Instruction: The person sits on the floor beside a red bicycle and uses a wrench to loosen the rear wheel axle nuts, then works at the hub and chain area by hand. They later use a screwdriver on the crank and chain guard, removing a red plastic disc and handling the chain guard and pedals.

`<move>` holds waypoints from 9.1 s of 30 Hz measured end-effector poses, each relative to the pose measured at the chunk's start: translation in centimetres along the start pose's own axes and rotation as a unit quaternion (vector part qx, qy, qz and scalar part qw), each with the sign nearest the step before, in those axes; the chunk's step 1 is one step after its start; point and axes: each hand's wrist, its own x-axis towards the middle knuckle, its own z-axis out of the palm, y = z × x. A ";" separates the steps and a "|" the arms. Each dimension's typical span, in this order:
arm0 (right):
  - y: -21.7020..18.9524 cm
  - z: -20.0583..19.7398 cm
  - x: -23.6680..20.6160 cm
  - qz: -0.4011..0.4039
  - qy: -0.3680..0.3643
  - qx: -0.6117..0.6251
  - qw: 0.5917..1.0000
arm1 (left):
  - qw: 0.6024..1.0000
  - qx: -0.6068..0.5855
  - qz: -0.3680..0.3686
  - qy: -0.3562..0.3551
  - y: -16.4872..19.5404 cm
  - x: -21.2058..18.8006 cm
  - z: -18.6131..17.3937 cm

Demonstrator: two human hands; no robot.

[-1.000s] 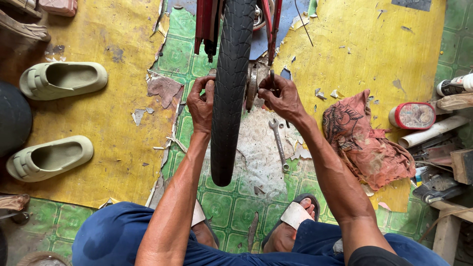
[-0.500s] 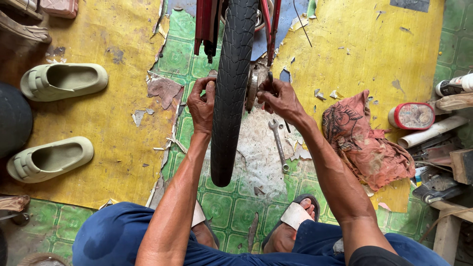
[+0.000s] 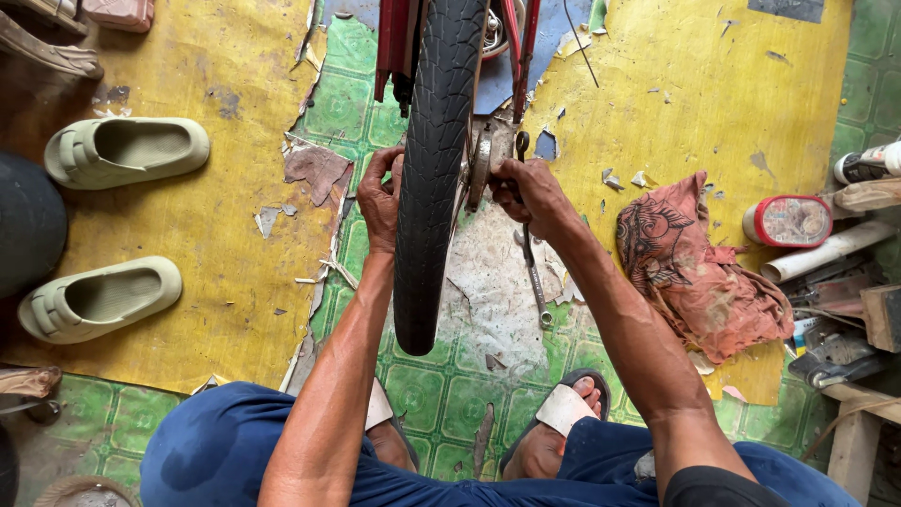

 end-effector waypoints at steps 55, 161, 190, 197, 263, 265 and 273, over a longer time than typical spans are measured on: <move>5.9 1.2 -0.5 -0.212 -0.076 0.092 0.970 | 1.000 0.003 -0.006 0.004 2.4 0.0 -0.4; 6.9 4.1 0.7 -0.437 0.172 -0.139 0.872 | 1.000 -0.016 -0.003 -0.010 2.6 0.2 0.3; 1.1 0.6 -1.9 -0.119 0.073 -0.170 0.975 | 0.998 0.066 -0.014 -0.009 4.9 -0.6 -0.4; -0.4 0.4 -2.7 -0.064 -0.012 -0.037 0.997 | 0.993 0.090 -0.016 0.071 1.8 -0.9 -1.3; -21.0 3.5 -10.5 -0.082 0.285 -0.571 0.766 | 0.979 0.063 -0.133 -0.139 9.7 18.1 -2.0; -23.7 5.6 -12.8 -0.077 0.313 -0.612 0.722 | 0.983 0.029 -0.136 -0.121 10.2 18.3 -1.3; -28.4 7.2 -16.1 0.074 0.271 -0.790 0.545 | 0.992 0.044 -0.055 -0.107 12.8 19.2 -1.0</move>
